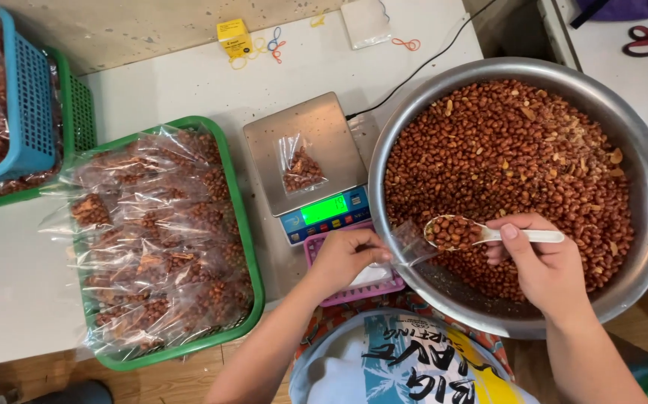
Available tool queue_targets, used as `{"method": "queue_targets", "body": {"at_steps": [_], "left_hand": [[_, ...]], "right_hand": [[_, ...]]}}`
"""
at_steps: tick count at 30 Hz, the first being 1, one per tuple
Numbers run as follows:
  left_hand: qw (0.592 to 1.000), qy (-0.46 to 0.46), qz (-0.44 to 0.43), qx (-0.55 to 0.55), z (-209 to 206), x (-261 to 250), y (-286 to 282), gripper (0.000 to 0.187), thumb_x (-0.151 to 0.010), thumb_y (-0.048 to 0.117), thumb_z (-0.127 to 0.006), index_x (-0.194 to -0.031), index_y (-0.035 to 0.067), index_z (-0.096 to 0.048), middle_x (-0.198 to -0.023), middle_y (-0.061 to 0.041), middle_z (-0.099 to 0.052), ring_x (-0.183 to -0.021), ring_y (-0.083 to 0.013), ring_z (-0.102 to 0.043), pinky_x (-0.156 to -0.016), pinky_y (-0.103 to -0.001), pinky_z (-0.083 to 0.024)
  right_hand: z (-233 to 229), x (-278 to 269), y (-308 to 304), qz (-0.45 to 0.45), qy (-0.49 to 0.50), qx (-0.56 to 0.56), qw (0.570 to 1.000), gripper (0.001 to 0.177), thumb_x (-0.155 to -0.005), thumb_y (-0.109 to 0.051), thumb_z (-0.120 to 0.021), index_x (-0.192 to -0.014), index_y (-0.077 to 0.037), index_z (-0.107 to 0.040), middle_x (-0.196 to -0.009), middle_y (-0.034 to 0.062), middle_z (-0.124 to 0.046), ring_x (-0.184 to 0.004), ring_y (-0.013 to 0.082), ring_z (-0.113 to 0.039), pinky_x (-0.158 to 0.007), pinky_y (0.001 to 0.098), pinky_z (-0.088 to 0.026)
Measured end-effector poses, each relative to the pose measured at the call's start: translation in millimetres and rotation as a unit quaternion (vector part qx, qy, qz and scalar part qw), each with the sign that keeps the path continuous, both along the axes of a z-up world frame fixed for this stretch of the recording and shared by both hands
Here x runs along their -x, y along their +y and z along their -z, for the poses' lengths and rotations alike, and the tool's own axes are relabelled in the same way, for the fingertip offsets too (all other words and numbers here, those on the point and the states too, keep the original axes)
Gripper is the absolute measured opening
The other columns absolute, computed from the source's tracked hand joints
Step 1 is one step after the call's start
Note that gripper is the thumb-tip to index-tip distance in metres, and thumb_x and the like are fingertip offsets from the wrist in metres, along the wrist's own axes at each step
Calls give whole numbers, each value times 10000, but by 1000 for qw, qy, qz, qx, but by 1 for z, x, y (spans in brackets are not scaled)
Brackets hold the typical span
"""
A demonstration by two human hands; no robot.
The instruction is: Portioning roasted peanuts into small plastic bags using a spoon and weighing them on a digital scale for packaging.
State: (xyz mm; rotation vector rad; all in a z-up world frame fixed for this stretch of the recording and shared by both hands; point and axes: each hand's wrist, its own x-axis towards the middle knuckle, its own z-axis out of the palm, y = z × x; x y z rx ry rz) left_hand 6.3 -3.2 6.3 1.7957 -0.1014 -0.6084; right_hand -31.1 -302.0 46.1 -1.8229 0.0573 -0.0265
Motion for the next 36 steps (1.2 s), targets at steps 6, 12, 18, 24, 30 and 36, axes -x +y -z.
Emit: {"method": "queue_targets", "body": {"at_steps": [6,12,18,24,30,36], "left_hand": [[992,-29,115,-42,-33,-15,-29,285,-916,251,-709,-1192,182,-696,-1025,-7,-785,-783,-125,-704,-704,-266,-562],[983,13,65,171,-33,-8,-62,532,-824,323,-762,-1311,150,-633,-1124,-32,-746,-965,-174,-729,-902,-321,-597],[950,-146,-222,165,-16,-46,-23,158,-984,209,-653,-1050,81,-717,-1037,-102,-714,-928,-227,-701,-881,-364,-578],[876,-226,-373,-205,79,-136,65,240,-801,338,-646,-845,175,-816,-915,-77,-732,-1180,-313,-492,-998,-369,-459],[805,-383,-418,-175,25,-111,116,357,-784,21,-641,-1106,138,-743,-1041,-56,-617,-912,-229,-670,-902,-344,-529],[673,-432,-513,-313,-18,-75,255,542,-643,-214,-463,-947,121,-762,-1012,-91,-573,-958,-305,-620,-884,-402,-511]], "right_hand": [[6,-8,0,-146,-126,167,967,155,-991,-125,-590,-1066,-88,-721,-833,17,-706,-692,85,-658,-625,197,-573],[11,-2,-15,-157,-385,254,873,228,-984,-153,-601,-1182,-78,-686,-1092,121,-632,-932,228,-606,-810,350,-534],[4,7,-28,71,-355,176,915,218,-1146,-97,-552,-1173,96,-650,-993,256,-649,-691,217,-611,-648,303,-447],[18,27,-16,68,-200,192,958,175,-1153,-63,-583,-1190,74,-685,-931,167,-677,-807,228,-662,-845,336,-503],[29,34,-5,55,-165,200,964,161,-1212,25,-616,-1262,137,-721,-996,229,-675,-866,258,-652,-904,350,-505],[26,32,5,52,-152,259,952,288,-1334,-18,-619,-1328,260,-692,-1113,359,-648,-857,387,-668,-811,449,-573]]}}
